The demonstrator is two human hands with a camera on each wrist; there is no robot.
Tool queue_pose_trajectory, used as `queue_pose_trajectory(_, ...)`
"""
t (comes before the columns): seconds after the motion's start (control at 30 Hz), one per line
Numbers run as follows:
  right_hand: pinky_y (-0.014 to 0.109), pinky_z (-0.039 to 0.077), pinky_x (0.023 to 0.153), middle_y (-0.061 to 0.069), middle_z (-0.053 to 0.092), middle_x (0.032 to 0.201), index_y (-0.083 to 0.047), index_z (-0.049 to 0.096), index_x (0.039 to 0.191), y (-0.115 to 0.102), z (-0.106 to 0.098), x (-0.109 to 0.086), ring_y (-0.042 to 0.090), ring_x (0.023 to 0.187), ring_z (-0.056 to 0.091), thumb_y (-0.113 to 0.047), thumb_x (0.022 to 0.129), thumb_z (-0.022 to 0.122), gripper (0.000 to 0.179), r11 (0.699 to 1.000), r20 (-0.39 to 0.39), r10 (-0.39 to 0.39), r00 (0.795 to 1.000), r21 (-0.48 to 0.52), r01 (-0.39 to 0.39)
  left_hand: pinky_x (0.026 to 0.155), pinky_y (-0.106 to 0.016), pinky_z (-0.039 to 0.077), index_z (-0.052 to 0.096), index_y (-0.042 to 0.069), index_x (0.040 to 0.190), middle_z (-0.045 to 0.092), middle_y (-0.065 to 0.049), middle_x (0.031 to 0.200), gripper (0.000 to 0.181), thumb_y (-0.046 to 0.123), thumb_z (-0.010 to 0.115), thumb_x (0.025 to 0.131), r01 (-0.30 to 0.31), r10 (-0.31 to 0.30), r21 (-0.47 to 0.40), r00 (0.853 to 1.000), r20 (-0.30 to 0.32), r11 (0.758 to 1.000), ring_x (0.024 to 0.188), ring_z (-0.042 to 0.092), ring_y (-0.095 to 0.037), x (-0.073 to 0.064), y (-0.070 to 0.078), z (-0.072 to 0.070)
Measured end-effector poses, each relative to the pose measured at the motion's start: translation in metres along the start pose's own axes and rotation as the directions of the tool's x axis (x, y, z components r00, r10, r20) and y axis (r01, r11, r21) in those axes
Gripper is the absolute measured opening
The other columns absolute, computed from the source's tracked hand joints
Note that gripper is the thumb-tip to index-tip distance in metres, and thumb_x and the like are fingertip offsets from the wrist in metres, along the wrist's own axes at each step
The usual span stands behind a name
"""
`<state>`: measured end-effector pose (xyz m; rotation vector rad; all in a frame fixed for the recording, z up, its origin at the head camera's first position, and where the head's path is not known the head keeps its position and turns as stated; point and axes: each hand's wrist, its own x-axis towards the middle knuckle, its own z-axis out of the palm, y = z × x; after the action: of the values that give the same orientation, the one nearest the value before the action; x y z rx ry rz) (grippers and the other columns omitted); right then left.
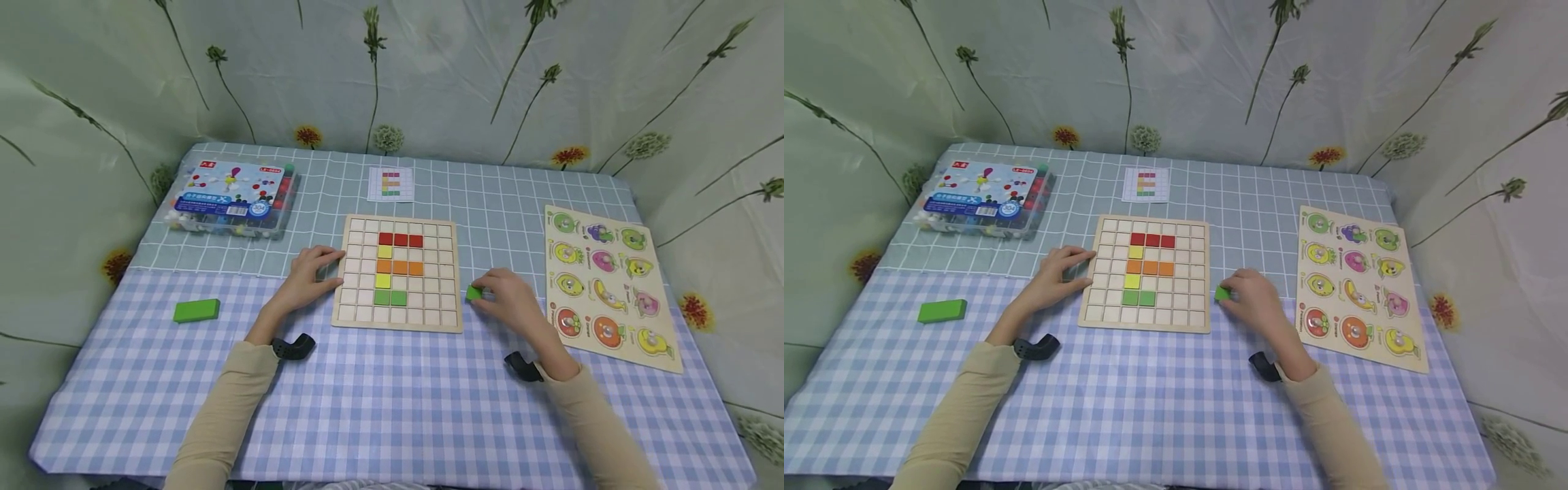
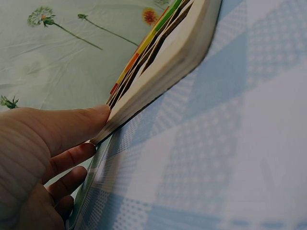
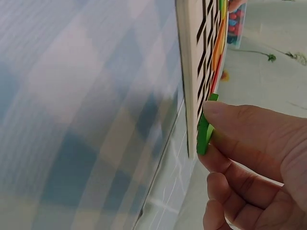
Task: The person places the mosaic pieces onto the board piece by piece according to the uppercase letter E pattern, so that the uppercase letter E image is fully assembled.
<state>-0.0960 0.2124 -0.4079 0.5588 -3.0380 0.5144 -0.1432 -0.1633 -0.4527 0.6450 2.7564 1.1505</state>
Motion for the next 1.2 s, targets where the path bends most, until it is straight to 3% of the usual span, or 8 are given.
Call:
queue_pose_trajectory(0.9,0.037,0.051,0.079,0.009,0.07,0.093,-0.003,0.074,0.094,-0.045,0.016,0.028,0.025,0.091,0.061,-0.013,0.074,0.077,0.023,0.988,0.028,-0.154,0.988,0.034,0.153,0.092,-0.051,0.022,0.052,0.005,0.134,0.049,-0.018,0.13,0.053,0.019,0.069,0.085,-0.001,0.001,0.0,1.0,-0.004,1.0,0.111,0.039,-0.033,0.0,-0.002,0.001)
queue_pose_trajectory(1.2,0.035,0.051,0.079,0.008,0.07,0.091,-0.005,0.075,0.093,-0.055,0.019,0.033,0.022,0.089,0.061,-0.014,0.072,0.079,0.024,0.988,0.045,-0.152,0.987,0.028,0.151,0.092,-0.051,0.023,0.052,0.005,0.134,0.049,-0.018,0.13,0.053,0.019,0.069,0.085,-0.009,0.009,0.0,1.0,-0.007,1.0,0.111,0.039,-0.032,0.0,-0.002,0.001)
